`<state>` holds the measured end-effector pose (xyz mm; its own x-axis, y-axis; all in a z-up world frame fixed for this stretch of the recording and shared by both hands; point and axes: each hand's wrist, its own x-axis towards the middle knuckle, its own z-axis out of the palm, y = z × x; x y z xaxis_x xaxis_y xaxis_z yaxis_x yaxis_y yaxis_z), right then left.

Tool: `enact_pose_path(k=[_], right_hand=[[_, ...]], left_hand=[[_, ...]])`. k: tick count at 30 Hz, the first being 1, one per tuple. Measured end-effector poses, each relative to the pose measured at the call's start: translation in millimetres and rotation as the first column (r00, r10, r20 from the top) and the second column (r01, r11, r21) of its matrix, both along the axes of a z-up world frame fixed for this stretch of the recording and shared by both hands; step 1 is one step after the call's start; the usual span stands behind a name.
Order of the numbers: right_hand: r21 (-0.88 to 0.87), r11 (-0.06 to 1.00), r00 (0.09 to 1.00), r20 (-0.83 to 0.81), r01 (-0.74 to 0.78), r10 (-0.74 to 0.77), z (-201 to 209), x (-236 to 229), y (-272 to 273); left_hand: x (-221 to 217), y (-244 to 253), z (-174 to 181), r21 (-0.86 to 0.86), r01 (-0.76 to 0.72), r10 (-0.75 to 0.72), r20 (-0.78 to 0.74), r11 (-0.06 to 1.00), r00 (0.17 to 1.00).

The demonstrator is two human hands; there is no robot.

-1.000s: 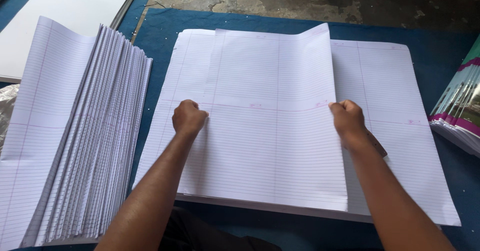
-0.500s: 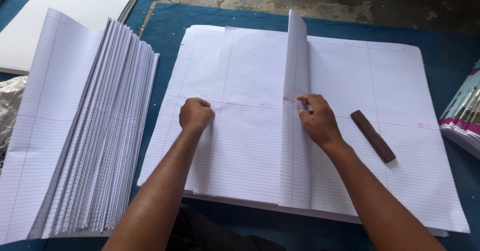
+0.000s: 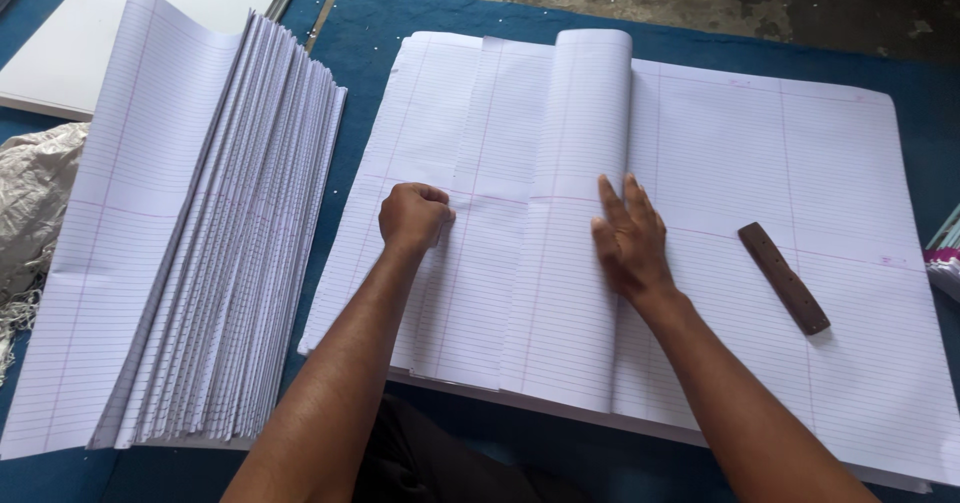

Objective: The person folds lined paper sheets in half using a small wooden block to press the crease. They repeatedly fold, crease, and stack the sheets on a blue mat.

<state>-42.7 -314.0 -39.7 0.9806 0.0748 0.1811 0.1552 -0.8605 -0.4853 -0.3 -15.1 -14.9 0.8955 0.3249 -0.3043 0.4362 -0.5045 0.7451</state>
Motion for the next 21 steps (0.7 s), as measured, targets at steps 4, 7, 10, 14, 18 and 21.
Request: enact_pose_path(k=[4, 7, 10, 14, 18, 21], right_hand=[[0.009, 0.999, 0.996, -0.078, 0.034, -0.034, 2, 5, 28], [-0.012, 0.997, 0.992, -0.104, 0.072, -0.073, 9, 7, 47], [-0.051, 0.995, 0.989, -0.119, 0.082, -0.088, 14, 8, 63], [-0.12, 0.99, 0.984, -0.147, 0.08, -0.098, 17, 9, 79], [-0.152, 0.986, 0.982, -0.16, 0.073, -0.098, 19, 10, 89], [-0.159, 0.986, 0.988, -0.133, 0.054, -0.076, 17, 10, 92]], left_hand=[[-2, 3, 1, -0.089, -0.002, 0.003, 0.011, 0.996, 1.0], [-3, 5, 4, -0.164, -0.002, -0.002, -0.023, 0.986, 1.0], [-5, 4, 7, -0.148, 0.021, -0.026, -0.029, 0.989, 0.999], [-7, 3, 9, -0.096, 0.037, -0.039, -0.016, 0.995, 0.999], [-7, 3, 4, -0.056, 0.057, -0.057, 0.005, 0.997, 0.998], [-7, 2, -3, -0.041, 0.065, -0.064, 0.027, 0.997, 0.998]])
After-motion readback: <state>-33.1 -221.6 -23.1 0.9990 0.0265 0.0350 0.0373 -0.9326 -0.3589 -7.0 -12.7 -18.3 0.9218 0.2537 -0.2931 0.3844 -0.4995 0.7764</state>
